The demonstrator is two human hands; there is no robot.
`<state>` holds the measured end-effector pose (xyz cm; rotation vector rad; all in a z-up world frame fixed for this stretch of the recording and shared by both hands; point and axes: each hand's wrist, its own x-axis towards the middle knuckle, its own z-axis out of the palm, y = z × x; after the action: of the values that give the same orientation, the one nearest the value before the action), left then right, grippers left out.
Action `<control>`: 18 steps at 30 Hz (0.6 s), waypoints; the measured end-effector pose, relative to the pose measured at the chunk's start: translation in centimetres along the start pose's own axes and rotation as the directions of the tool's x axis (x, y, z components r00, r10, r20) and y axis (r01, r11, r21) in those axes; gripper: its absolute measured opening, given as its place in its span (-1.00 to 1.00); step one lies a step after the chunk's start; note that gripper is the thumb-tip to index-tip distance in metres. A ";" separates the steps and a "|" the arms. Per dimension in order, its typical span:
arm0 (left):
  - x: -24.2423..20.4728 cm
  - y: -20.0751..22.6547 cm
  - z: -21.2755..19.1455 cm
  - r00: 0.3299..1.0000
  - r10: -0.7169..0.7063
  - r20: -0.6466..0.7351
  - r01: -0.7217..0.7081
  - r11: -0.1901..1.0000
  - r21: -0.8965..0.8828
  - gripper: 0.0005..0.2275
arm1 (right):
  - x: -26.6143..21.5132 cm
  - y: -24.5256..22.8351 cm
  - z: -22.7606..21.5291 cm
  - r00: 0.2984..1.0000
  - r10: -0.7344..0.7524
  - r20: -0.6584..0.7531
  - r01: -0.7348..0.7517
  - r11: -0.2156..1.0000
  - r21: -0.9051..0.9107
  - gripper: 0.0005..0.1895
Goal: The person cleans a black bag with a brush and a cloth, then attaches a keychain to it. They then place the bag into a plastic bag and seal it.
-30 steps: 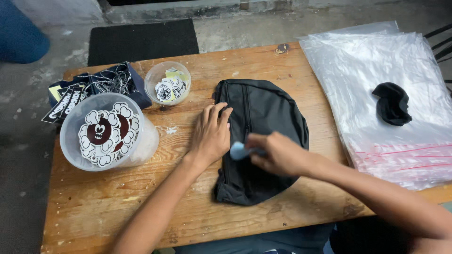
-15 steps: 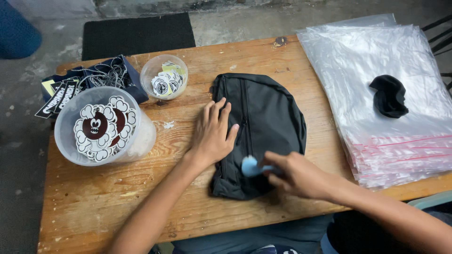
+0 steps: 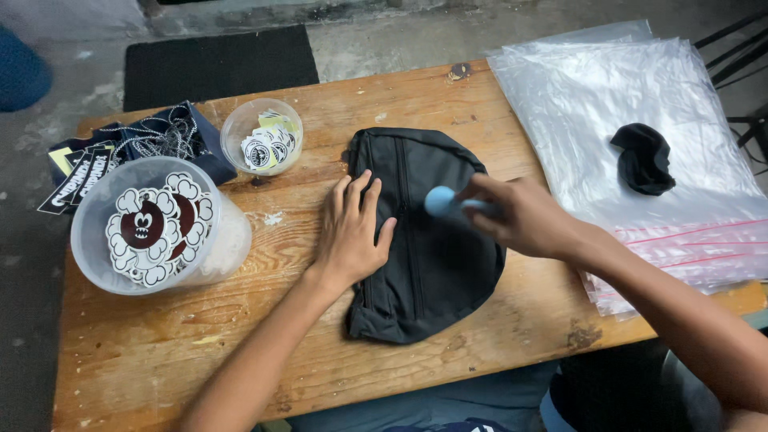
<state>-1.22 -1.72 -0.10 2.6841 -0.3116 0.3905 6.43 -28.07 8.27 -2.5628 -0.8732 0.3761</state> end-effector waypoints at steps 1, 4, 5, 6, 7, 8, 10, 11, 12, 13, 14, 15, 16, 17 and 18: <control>-0.1 0.0 0.1 1.000 -0.001 -0.001 0.001 1.000 0.003 -0.50 | 0.8 -0.7 -0.1 1.000 -0.003 -0.001 0.003 1.000 0.000 -0.75; 0.0 0.0 0.1 0.999 0.019 -0.026 -0.018 0.999 0.051 -0.48 | 4.3 -0.8 -0.5 0.976 -0.141 0.163 0.092 0.956 0.278 -0.82; -0.1 0.0 0.0 0.999 0.026 -0.029 -0.025 0.999 0.032 -0.50 | 6.0 0.5 -0.5 0.989 -0.127 0.073 0.116 0.984 0.135 -0.78; -0.1 0.0 -0.1 0.999 0.032 -0.033 -0.032 0.999 0.012 -0.52 | 7.7 1.8 -0.6 0.992 -0.125 -0.019 0.125 0.992 -0.011 -0.73; -0.1 0.1 -0.1 0.999 0.030 -0.031 -0.030 0.999 0.015 -0.52 | 8.9 2.9 -0.3 0.992 -0.127 -0.017 0.127 0.992 -0.007 -0.73; -0.2 0.2 -0.1 0.999 0.030 -0.038 -0.030 1.000 0.008 -0.51 | 10.1 4.1 0.0 0.989 -0.093 -0.118 0.077 0.988 -0.135 -0.73; 0.1 0.1 -0.4 0.998 0.039 -0.051 -0.038 0.999 0.011 -0.50 | 11.2 3.6 0.0 0.969 -0.077 -0.233 0.016 0.967 -0.254 -0.72; 0.1 0.2 -0.5 0.999 0.040 -0.037 -0.039 0.999 0.019 -0.49 | 10.9 2.1 -0.1 0.986 -0.086 -0.144 0.088 0.996 0.004 -0.77; 0.0 0.4 -0.5 0.999 0.041 -0.022 -0.040 0.999 0.026 -0.49 | 10.5 0.6 -0.1 0.991 -0.121 -0.059 0.133 0.955 0.267 -0.80; 0.0 0.3 -0.5 0.999 0.038 -0.023 -0.037 0.999 0.027 -0.49 | 10.7 1.3 0.3 0.991 -0.124 -0.058 0.135 0.954 0.267 -0.80; -0.1 0.3 -0.4 0.999 0.041 -0.025 -0.040 0.999 0.032 -0.51 | 10.8 2.0 0.7 0.990 -0.132 -0.041 0.137 0.975 0.175 -0.77; -0.1 0.2 -0.3 0.999 0.044 -0.028 -0.043 0.998 0.038 -0.53 | 10.9 2.8 1.1 0.990 -0.138 -0.025 0.140 0.987 0.081 -0.71; 0.0 0.2 -0.3 0.999 0.043 -0.030 -0.042 0.998 0.039 -0.53 | 11.5 3.8 1.0 0.990 -0.141 -0.025 0.143 0.987 0.080 -0.71; 0.0 0.2 -0.2 0.999 0.042 -0.033 -0.041 0.999 0.030 -0.53 | 12.0 4.9 1.1 0.993 -0.062 -0.104 0.048 0.990 -0.131 -0.68; 0.0 0.2 -0.1 0.998 0.042 -0.036 -0.041 0.999 0.021 -0.54 | 12.5 6.0 1.1 0.980 -0.003 -0.198 -0.063 0.943 -0.327 -0.65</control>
<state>-1.31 -1.79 0.08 2.6911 -0.3547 0.4566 18.68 -24.23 3.05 -2.8611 -0.8876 -0.0224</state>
